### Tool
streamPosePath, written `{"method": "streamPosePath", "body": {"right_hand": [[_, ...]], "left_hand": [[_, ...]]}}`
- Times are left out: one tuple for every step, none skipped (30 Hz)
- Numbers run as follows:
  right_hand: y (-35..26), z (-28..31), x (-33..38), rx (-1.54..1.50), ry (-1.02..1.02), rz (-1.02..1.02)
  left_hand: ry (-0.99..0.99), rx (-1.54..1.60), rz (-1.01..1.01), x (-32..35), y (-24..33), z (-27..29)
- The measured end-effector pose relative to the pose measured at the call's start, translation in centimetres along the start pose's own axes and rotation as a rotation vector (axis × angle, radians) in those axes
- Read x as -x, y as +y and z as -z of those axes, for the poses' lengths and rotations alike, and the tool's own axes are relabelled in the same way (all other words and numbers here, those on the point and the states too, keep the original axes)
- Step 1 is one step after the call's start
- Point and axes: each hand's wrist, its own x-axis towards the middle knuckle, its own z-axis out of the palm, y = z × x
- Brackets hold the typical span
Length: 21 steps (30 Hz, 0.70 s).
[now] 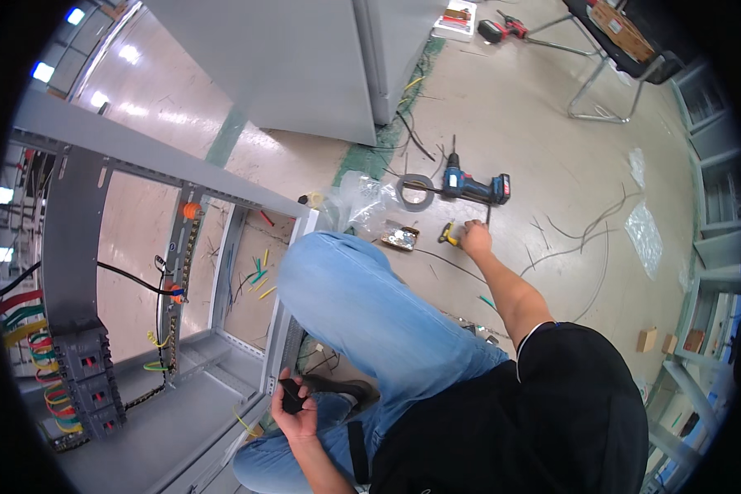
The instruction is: The person is wiring an electrical panel, using a cordless drill to secure components and a screwdriver to tighten connections. They handle various colored wires and electrical components within the panel.
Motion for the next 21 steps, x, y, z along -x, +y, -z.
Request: {"method": "streamPosePath", "body": {"right_hand": [[0.1,-0.2,-1.2,0.015,0.025,0.051],[-0.1,-0.3,-2.4,0.042,0.043,0.061],[-0.6,-0.7,-3.8,0.061,0.06,0.078],[-0.7,-0.8,-5.1,0.079,0.076,0.098],[0.8,-1.7,-6.9,0.133,0.085,0.151],[2.0,-2.6,-7.6,0.056,0.241,0.261],[0.6,-1.3,-8.2,0.037,0.068,0.209],[-0.4,-0.4,-8.2,0.086,-0.042,0.147],[1.1,-1.2,-8.5,0.193,-0.005,0.173],[1.7,-1.8,-8.5,0.242,-0.028,0.148],[0.7,-1.5,-8.0,0.262,-0.023,0.129],[0.6,-1.4,-8.2,0.295,-0.041,0.117],[-0.8,-0.6,-8.0,0.332,-0.067,0.087],[-0.6,-0.5,-8.2,0.4,-0.044,0.138],[-0.4,-0.7,-8.4,0.415,-0.025,0.16],[-0.3,-1.0,-8.5,0.43,-0.007,0.18],[0.4,-1.6,-8.9,0.434,0.022,0.19],[1.0,-2.2,-9.3,0.439,0.053,0.199],[1.3,-2.4,-9.7,0.455,0.054,0.212],[1.0,-2.1,-9.8,0.474,0.01,0.206],[0.9,-1.7,-9.8,0.441,-0.033,0.208]], "left_hand": [[-0.002,-0.015,0.006,-0.1,0.0,0.3],[0.002,-0.026,0.007,-0.1,-0.2,1.2],[0.008,-0.036,-0.003,0.0,-0.2,1.6],[0.046,-0.058,0.008,0.1,-0.4,2.0],[0.079,-0.071,0.008,-0.1,-0.5,1.8],[0.127,-0.073,-0.005,-0.1,-0.6,1.7],[0.18,-0.092,0.001,0.2,-0.6,1.3],[0.225,-0.108,0.02,0.4,-0.6,0.7],[0.162,-0.088,0.05,0.4,-0.1,0.6],[0.085,-0.029,0.068,0.3,-0.2,1.0],[0.12,-0.025,0.07,0.2,-0.5,1.4],[0.146,-0.025,0.084,0.4,-0.5,1.5],[0.162,-0.069,0.098,0.5,-0.7,1.6],[0.167,-0.117,0.121,0.5,-0.6,1.4],[0.168,-0.167,0.148,0.4,-1.1,1.2],[0.18,-0.196,0.169,0.6,-1.4,1.1],[0.183,-0.226,0.192,0.6,-1.6,0.8],[0.184,-0.255,0.215,0.5,-1.8,0.6],[0.147,-0.276,0.236,0.3,-2.1,1.2],[0.144,-0.289,0.239,0.2,-2.2,1.2],[0.144,-0.298,0.242,0.3,-2.3,1.2]]}}
